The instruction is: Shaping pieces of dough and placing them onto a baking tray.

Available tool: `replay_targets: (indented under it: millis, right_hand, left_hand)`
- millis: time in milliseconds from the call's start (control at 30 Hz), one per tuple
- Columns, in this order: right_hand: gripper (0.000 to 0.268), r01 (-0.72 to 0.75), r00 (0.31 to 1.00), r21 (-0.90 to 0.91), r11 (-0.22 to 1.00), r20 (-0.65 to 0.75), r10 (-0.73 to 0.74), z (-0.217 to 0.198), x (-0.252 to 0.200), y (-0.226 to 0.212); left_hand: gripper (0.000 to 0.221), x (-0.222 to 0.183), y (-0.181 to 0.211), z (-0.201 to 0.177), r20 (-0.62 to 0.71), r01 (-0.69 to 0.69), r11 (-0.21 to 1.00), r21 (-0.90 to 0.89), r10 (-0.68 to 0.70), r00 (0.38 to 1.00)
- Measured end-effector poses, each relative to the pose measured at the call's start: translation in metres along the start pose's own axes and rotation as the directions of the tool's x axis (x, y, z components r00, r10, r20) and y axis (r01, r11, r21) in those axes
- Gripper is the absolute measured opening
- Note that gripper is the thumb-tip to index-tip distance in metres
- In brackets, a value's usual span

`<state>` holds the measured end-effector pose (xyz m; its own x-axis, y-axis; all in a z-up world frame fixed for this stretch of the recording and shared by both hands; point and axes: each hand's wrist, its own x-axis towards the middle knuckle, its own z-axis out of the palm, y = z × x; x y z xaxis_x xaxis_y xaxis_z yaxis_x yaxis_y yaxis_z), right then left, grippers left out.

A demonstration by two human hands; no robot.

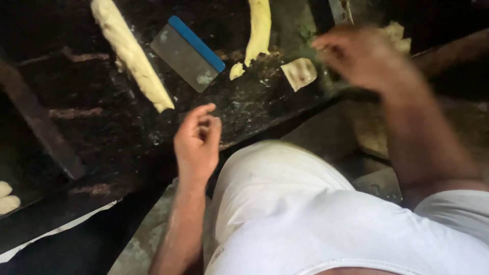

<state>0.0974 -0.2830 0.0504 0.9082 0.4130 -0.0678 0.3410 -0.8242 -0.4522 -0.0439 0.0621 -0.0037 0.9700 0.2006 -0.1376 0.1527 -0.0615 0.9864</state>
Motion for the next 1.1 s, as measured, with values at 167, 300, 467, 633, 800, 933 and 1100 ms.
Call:
replay_targets:
  millis: [167, 300, 467, 633, 800, 933, 1100]
  right_hand:
    - [0.029, 0.198, 0.98, -0.436, 0.878, 0.068, -0.187, 0.04, 0.004, -0.045]
    - [0.023, -0.068, 0.973, 0.016, 0.998, 0.223, 0.063, 0.047, -0.009, -0.073]
    - [0.04, -0.173, 0.974, 0.901, 0.397, 0.217, -0.068, 0.077, -0.016, -0.139]
    - [0.024, 0.062, 0.995, 0.675, 0.735, -0.1, 0.008, 0.122, -0.026, -0.137]
    - [0.038, 0.466, 0.834, -0.053, 0.883, -0.306, -0.459, 0.12, -0.026, -0.18]
    - [0.033, 0.51, 0.781, -0.138, 0.849, -0.34, -0.524, 0.126, -0.023, -0.182]
    - [0.019, 0.409, 0.903, 0.108, 0.906, -0.191, -0.385, 0.114, -0.013, -0.197]
  left_hand:
    - [0.026, -0.002, -0.003, -0.007, 0.145, -0.048, 0.997, 0.052, 0.04, 0.989]
    - [0.028, 0.0, 0.009, 0.004, 0.207, -0.035, 0.999, 0.008, 0.032, 0.978]
    - [0.055, 0.0, 0.034, 0.012, 0.314, -0.197, 0.95, -0.243, 0.27, 0.91]
    - [0.029, 0.012, -0.001, -0.006, 0.312, 0.083, 0.963, -0.256, 0.001, 0.95]
    - [0.025, 0.018, 0.004, -0.035, 0.39, 0.292, 0.854, -0.43, -0.116, 0.913]
    - [0.02, 0.015, 0.006, -0.047, 0.285, 0.089, 0.978, -0.191, -0.032, 0.958]
    - [0.016, 0.009, 0.016, -0.06, 0.274, -0.325, 0.945, 0.034, 0.304, 0.912]
